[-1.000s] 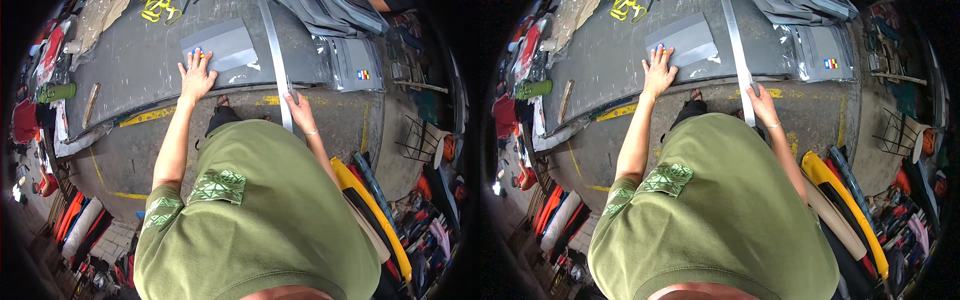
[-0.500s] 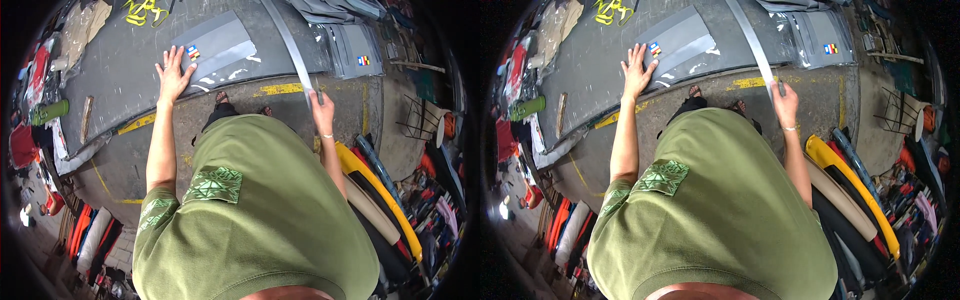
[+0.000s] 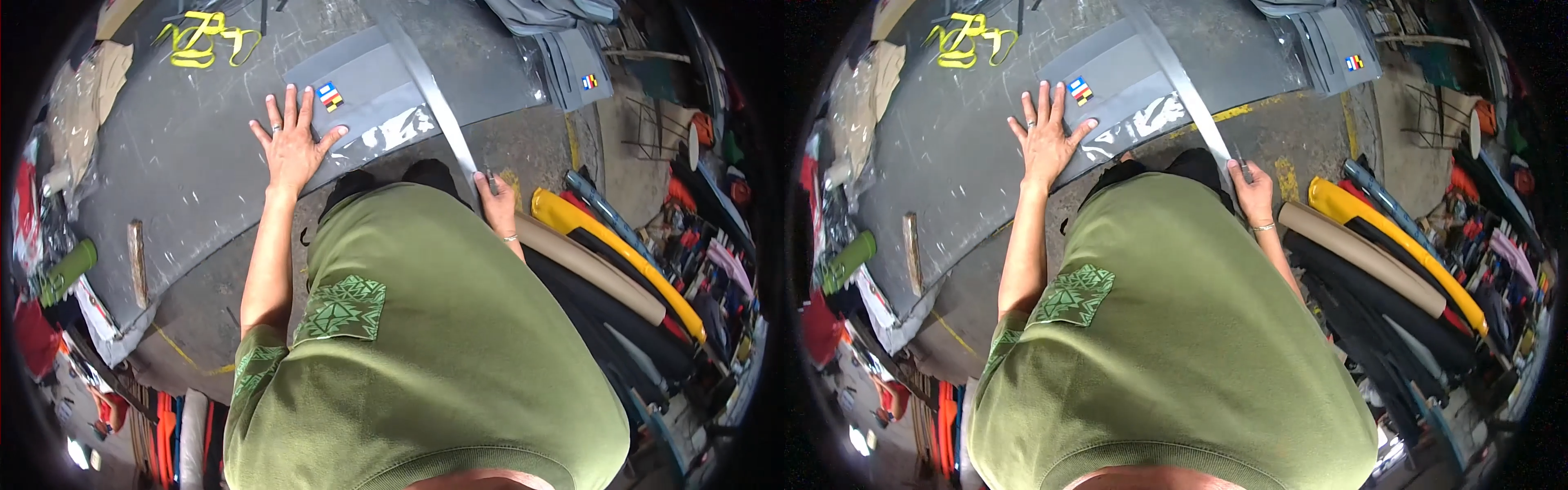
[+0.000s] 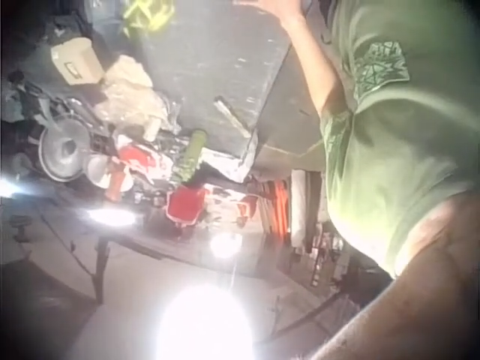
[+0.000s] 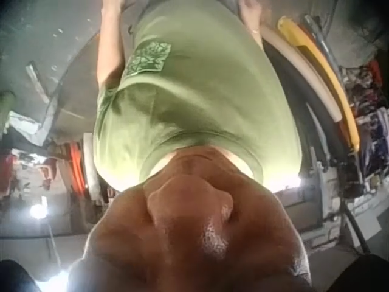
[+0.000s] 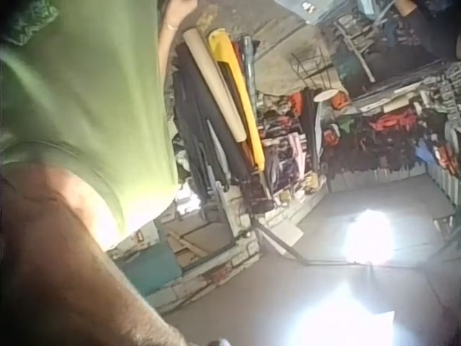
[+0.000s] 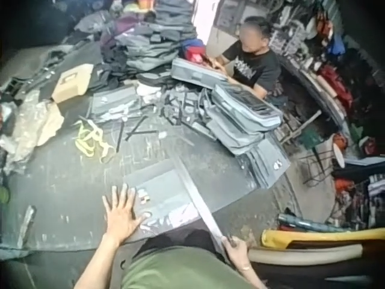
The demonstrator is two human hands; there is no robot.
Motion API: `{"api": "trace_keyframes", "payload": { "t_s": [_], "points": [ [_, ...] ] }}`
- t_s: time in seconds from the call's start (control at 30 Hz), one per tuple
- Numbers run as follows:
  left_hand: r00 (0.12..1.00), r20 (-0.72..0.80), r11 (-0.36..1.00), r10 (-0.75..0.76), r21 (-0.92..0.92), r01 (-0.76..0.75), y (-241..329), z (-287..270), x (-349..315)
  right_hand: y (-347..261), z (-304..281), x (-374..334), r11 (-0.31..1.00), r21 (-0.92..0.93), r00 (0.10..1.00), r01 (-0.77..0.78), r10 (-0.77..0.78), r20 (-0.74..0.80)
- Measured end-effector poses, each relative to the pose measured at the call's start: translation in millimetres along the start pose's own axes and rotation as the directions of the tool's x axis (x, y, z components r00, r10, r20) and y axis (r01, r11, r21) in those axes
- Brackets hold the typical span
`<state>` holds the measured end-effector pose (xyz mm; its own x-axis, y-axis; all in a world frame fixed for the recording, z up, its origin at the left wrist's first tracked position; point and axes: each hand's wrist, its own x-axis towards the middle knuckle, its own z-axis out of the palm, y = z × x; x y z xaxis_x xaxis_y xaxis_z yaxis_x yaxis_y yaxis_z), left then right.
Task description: The recorder uses a utility knife and a metal ruler to trim excess fabric from grey textile panels on a workbench.
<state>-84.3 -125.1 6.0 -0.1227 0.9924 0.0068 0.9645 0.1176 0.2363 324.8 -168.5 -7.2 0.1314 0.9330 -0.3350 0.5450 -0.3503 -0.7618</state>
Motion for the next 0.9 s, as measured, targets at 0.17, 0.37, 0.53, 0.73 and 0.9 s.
{"api": "trace_keyframes", "payload": {
  "t_s": [0.17,0.37,0.53,0.73,0.9],
  "points": [
    [0.998,-0.051,0.938,-0.049,-0.346,0.028,-11,-15,0,-10,6,-10,0.995,-0.077,0.998,-0.069,0.069,-0.006],
    [0.986,-0.064,0.862,-0.157,-0.495,0.105,-18,-25,2,-26,15,0,0.996,-0.078,0.997,-0.035,0.040,0.069],
    [0.992,0.035,0.943,-0.123,-0.307,0.128,-9,-31,6,-44,25,27,0.999,-0.049,0.983,0.009,0.000,0.183],
    [0.988,-0.115,0.939,0.107,-0.315,-0.138,37,-45,64,-53,39,45,1.000,0.025,0.972,-0.013,0.006,0.234],
    [0.959,-0.145,0.912,0.243,-0.303,-0.277,54,2,133,-51,32,41,0.999,0.039,0.971,0.015,-0.023,0.240]
  ]
}}
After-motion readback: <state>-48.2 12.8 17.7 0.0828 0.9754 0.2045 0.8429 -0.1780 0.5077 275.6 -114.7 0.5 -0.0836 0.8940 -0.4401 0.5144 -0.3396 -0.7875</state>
